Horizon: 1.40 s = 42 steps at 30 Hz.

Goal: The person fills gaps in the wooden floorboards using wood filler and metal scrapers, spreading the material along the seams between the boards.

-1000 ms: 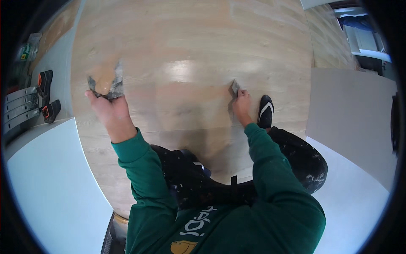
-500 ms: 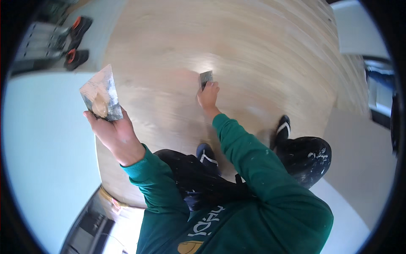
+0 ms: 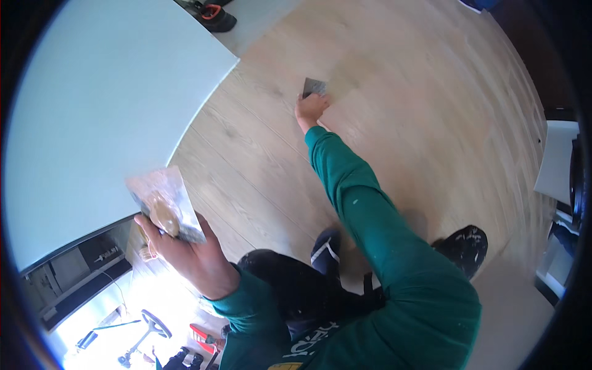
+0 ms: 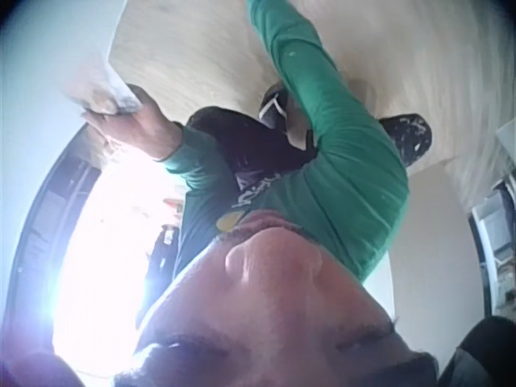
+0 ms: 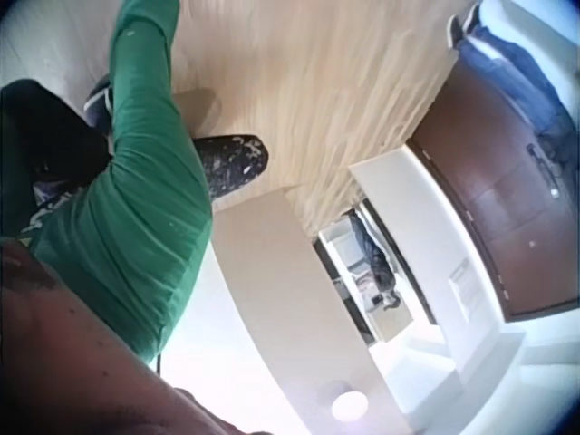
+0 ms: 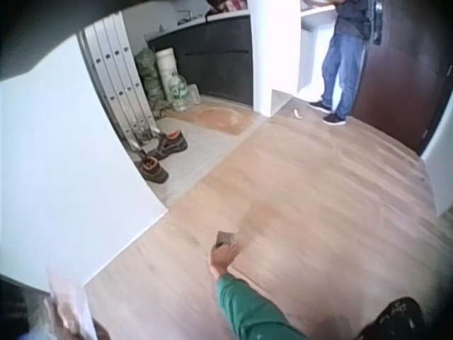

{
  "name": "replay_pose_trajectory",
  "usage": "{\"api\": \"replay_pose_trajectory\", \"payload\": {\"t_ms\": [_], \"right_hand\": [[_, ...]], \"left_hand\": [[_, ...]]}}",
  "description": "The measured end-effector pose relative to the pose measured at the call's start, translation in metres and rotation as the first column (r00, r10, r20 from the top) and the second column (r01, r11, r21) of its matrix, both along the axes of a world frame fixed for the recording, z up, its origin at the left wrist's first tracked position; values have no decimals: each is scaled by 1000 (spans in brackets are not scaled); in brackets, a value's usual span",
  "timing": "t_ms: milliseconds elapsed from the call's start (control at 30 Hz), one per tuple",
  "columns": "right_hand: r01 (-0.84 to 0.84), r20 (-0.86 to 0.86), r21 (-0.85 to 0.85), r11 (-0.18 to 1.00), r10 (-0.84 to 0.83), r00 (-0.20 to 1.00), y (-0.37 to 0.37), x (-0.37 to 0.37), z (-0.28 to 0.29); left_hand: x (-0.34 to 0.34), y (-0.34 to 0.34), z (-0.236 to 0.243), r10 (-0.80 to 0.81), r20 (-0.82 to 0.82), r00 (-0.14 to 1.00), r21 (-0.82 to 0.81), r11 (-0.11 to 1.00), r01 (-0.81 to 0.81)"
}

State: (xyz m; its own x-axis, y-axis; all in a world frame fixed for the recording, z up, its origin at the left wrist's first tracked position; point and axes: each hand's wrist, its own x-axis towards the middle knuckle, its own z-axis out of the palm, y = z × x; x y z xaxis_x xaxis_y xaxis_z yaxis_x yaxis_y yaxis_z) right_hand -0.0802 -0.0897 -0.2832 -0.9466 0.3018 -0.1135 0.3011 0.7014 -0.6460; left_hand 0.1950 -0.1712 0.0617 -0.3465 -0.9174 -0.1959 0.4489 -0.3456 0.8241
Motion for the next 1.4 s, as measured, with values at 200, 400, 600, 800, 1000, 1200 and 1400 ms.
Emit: {"api": "replay_pose_trajectory", "payload": {"t_ms": [200,400,600,800,1000,1200,1400], "right_hand": [[-193,-42,-384,903,192,981,-6,-40,0],[-289,-240,-869,402,169,956,100,-61,68],[-769,-736,-539,345,251,629,182,-1,254],[-906,-729,420,46,612,-307,200,17,311],[-858,-577,460,230,811,-92,192,-18,285],[-894,-298,387,228,948,113,166,-80,142],[-882,-163,458,112,986,41,93,-113,0]], "left_hand": [[-35,17,-31,-216,-373,903,78,962,262],[-106,44,-68,-271,-305,913,263,897,354],[-156,70,-79,-561,-434,705,344,620,705],[-165,89,-66,-668,-569,479,338,341,877],[-158,81,-68,-628,-457,630,329,539,776],[-119,43,-44,-72,-324,943,227,962,151],[-73,26,-34,175,-274,946,231,966,-112]]}}
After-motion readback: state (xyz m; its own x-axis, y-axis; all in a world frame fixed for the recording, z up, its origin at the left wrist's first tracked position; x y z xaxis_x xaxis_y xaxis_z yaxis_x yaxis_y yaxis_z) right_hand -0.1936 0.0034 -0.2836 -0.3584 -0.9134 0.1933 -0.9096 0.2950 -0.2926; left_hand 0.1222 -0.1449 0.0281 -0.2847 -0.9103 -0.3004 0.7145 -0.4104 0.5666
